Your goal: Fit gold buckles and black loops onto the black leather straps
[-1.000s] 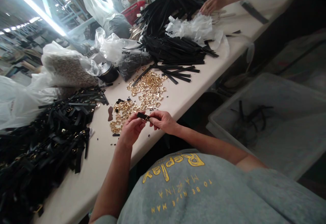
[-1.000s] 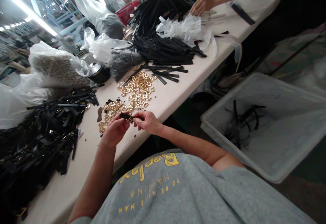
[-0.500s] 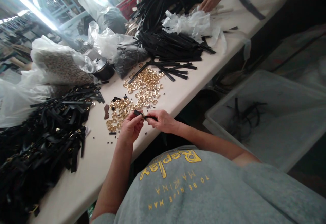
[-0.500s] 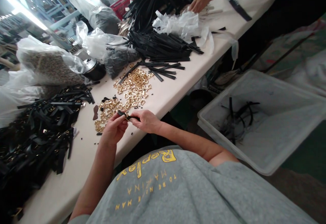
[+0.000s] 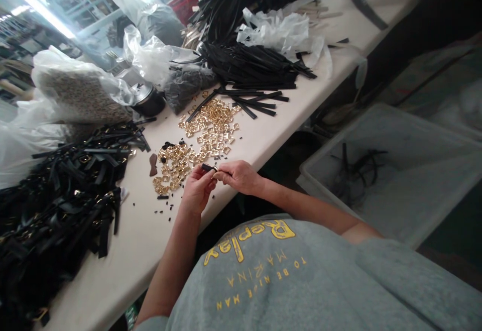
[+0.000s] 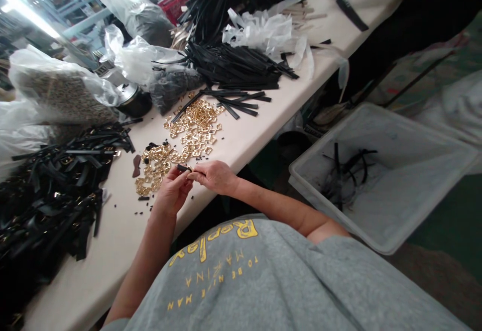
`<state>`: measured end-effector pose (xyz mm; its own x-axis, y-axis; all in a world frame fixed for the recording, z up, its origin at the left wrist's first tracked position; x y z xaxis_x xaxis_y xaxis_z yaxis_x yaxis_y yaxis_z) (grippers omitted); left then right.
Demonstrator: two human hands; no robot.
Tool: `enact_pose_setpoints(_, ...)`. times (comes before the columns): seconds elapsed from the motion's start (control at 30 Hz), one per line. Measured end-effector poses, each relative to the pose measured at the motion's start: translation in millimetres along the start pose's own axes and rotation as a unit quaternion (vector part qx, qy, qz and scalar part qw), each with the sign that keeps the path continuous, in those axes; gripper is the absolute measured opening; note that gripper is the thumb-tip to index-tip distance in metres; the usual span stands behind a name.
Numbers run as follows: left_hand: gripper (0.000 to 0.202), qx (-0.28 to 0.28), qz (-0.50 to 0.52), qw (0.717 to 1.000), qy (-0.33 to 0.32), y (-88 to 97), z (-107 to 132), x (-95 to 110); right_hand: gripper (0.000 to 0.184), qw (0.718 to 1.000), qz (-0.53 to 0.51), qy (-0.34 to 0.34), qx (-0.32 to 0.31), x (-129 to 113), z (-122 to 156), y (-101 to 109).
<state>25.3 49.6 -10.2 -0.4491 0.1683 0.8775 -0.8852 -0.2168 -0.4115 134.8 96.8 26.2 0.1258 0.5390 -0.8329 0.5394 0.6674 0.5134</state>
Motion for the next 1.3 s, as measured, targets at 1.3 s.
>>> enact_pose_setpoints(1.3, 0.028, 0.087, -0.074, 0.99, -0.086, 15.8, 11, 3, 0.008, 0.995, -0.089, -0.012, 0.033, 0, 5, 3)
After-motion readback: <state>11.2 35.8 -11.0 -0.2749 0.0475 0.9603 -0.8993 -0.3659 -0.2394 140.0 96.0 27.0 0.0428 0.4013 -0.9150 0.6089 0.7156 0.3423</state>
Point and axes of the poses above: each hand's wrist, its own z-axis away from the middle knuckle, its own y-axis out of the back of the hand, x = y × z, the point moved 9 cm from there along -z, towards the middle knuckle, and after that the axes turned 11 degrees about -x, right-handed, at the moved point
